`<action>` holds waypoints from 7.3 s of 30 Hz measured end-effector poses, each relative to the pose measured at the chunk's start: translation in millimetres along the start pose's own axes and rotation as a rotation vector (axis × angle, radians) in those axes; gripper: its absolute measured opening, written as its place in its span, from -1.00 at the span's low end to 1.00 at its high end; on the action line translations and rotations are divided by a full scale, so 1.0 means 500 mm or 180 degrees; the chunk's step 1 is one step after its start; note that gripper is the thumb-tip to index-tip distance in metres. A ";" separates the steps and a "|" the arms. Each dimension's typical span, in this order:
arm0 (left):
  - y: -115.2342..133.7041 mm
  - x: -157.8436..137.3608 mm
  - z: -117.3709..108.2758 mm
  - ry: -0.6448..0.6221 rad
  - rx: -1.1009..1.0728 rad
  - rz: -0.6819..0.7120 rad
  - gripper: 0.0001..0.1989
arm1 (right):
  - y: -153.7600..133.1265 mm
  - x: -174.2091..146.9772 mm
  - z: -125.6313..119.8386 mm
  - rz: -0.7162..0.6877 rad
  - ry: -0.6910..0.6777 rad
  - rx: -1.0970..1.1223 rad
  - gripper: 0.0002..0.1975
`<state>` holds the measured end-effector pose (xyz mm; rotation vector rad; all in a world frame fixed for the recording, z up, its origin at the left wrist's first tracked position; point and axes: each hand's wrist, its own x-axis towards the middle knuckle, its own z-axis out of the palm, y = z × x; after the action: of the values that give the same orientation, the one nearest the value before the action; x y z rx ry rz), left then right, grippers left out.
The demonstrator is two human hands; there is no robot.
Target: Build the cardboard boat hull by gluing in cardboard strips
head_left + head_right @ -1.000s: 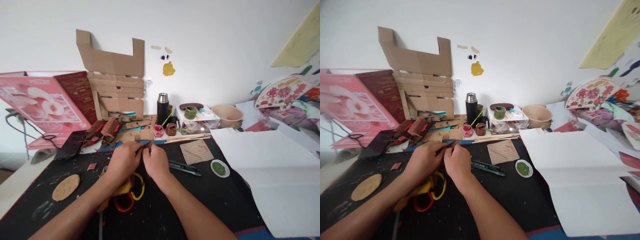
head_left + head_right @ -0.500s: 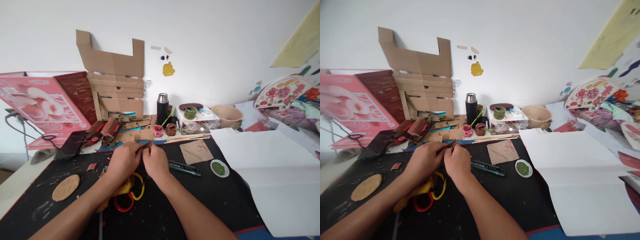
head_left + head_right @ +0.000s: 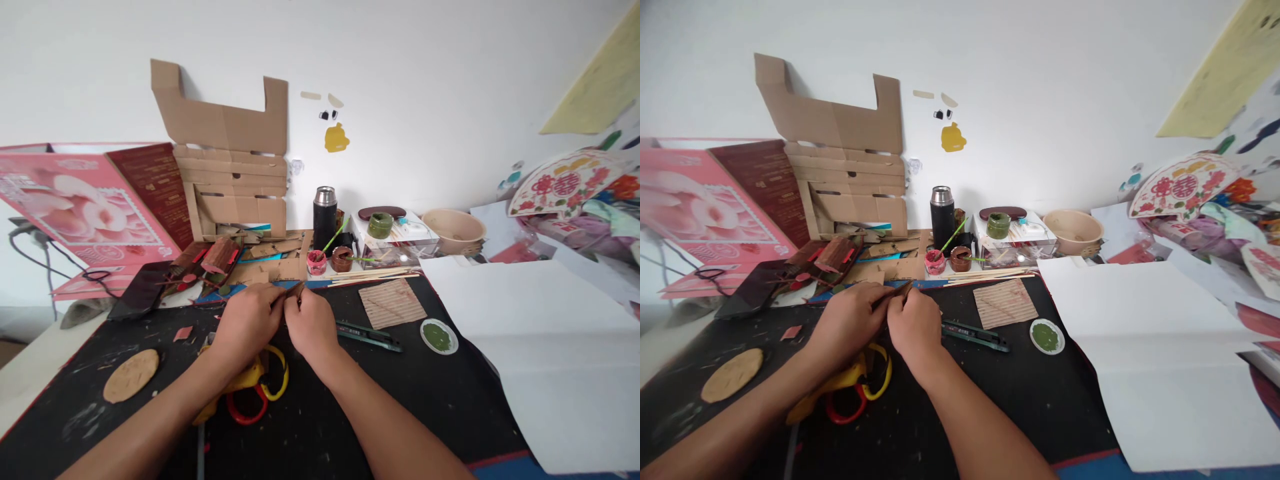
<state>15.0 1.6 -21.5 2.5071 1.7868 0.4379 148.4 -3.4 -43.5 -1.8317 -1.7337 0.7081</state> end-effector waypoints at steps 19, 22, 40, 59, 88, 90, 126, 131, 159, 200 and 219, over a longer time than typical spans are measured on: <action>0.000 0.001 0.000 0.0048 0.0032 0.0025 -0.75 | -0.005 -0.002 -0.005 0.0052 -0.0041 0.0035 -0.69; -0.002 0.000 0.001 0.0092 0.0022 0.0042 -0.73 | -0.006 -0.003 -0.006 0.0045 -0.0046 0.0027 -0.68; -0.004 0.001 0.004 0.0118 0.0022 0.0057 -0.74 | -0.005 -0.003 -0.006 0.0057 -0.0061 -0.0005 -0.69; 0.000 0.001 0.000 0.0061 0.0045 0.0039 -0.74 | -0.004 -0.002 -0.007 0.0042 -0.0037 0.0015 -0.69; 0.006 0.002 -0.002 0.0001 0.0070 -0.0018 -0.76 | -0.005 -0.002 -0.005 0.0058 -0.0051 0.0008 -0.69; 0.004 0.002 0.000 0.0008 0.0072 -0.0028 -0.76 | -0.005 -0.002 -0.006 0.0067 -0.0053 0.0007 -0.69; -0.009 -0.004 0.004 0.0731 -0.0278 0.0259 -0.66 | -0.007 -0.011 -0.007 -0.0160 0.0317 0.0006 -0.73; -0.010 -0.006 -0.001 0.1048 -0.0429 0.0475 -0.67 | -0.011 -0.015 -0.014 -0.0293 0.0467 -0.0051 -0.74; 0.000 -0.010 -0.013 0.1059 -0.0475 0.0308 -0.69 | -0.019 -0.023 -0.026 -0.0345 0.0408 -0.0092 -0.74; -0.005 -0.004 -0.015 0.0678 -0.1492 -0.0052 -0.75 | -0.017 -0.023 -0.020 -0.0314 0.0405 -0.0114 -0.75; -0.011 -0.005 -0.063 -0.0102 -0.1733 0.0472 -0.64 | 0.003 -0.006 -0.020 -0.0262 0.0388 0.0571 -0.74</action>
<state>1.6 -3.2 7.2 2.2390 1.2505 0.7647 155.9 -6.5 -37.2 -1.6385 -1.6030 0.6812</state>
